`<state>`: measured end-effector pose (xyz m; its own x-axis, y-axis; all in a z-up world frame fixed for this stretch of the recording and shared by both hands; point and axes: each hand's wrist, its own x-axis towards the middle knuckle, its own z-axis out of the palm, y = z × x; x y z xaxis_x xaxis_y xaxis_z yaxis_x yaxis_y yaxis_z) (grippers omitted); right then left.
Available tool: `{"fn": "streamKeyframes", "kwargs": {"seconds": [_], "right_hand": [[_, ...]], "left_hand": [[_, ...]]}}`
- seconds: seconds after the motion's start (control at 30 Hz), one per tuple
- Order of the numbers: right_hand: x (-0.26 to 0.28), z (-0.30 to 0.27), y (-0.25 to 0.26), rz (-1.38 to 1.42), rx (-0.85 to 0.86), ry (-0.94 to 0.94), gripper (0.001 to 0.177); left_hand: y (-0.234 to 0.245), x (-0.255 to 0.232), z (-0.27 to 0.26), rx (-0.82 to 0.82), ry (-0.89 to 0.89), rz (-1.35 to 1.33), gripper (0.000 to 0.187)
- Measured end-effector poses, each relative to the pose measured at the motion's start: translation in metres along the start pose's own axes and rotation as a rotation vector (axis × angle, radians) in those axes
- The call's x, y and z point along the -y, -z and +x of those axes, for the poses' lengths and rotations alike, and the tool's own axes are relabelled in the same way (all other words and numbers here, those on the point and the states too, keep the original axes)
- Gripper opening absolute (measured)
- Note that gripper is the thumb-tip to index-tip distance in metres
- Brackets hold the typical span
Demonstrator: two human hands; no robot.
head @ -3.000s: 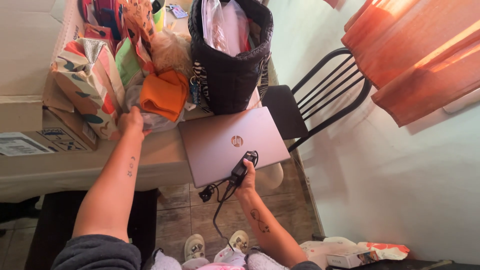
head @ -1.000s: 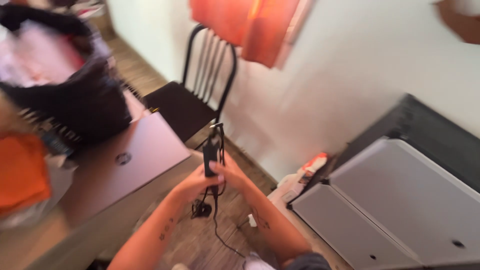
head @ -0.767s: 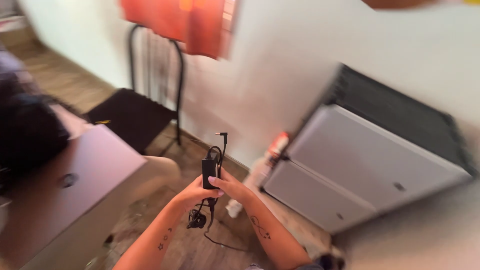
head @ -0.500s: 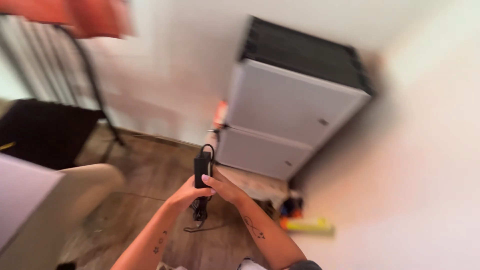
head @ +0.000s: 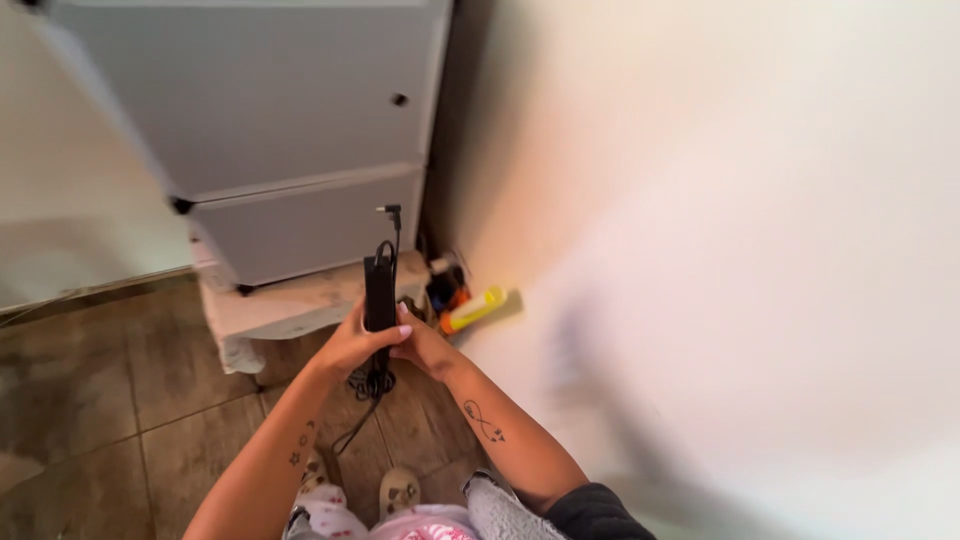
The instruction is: Packing beauty products, a laptop, and accessories into a backpack
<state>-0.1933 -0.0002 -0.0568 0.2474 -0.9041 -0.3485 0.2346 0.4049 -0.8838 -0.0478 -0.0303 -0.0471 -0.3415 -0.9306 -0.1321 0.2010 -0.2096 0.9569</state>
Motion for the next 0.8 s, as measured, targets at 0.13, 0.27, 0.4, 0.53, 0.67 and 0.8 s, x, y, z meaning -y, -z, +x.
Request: {"fn": "streamKeyframes", "kwargs": {"seconds": [0.13,0.27,0.4,0.53,0.67,0.8], "right_hand": [[-0.045,0.031,0.04,0.208,-0.113,-0.044,0.073],[-0.089,0.071,0.076,0.272,-0.232,-0.042,0.061],[-0.193,0.122,0.192,0.311,-0.456,0.011,0.056],[-0.216,0.231,0.232,0.368,-0.784,0.006,0.047],[-0.212,0.253,0.242,0.375,-0.887,-0.047,0.074],[-0.204,0.282,0.257,-0.733,-1.092,-0.145,0.065]], "left_hand": [[-0.004,0.019,0.038,0.072,0.021,0.07,0.06],[0.001,0.024,0.084,0.118,0.062,0.213,0.065],[0.015,0.025,0.125,0.135,0.079,0.225,0.078],[0.032,0.042,0.168,0.209,0.183,0.381,0.102],[0.04,0.08,0.213,0.26,0.193,0.403,0.101],[0.039,0.094,0.239,0.352,0.281,0.477,0.111]]}}
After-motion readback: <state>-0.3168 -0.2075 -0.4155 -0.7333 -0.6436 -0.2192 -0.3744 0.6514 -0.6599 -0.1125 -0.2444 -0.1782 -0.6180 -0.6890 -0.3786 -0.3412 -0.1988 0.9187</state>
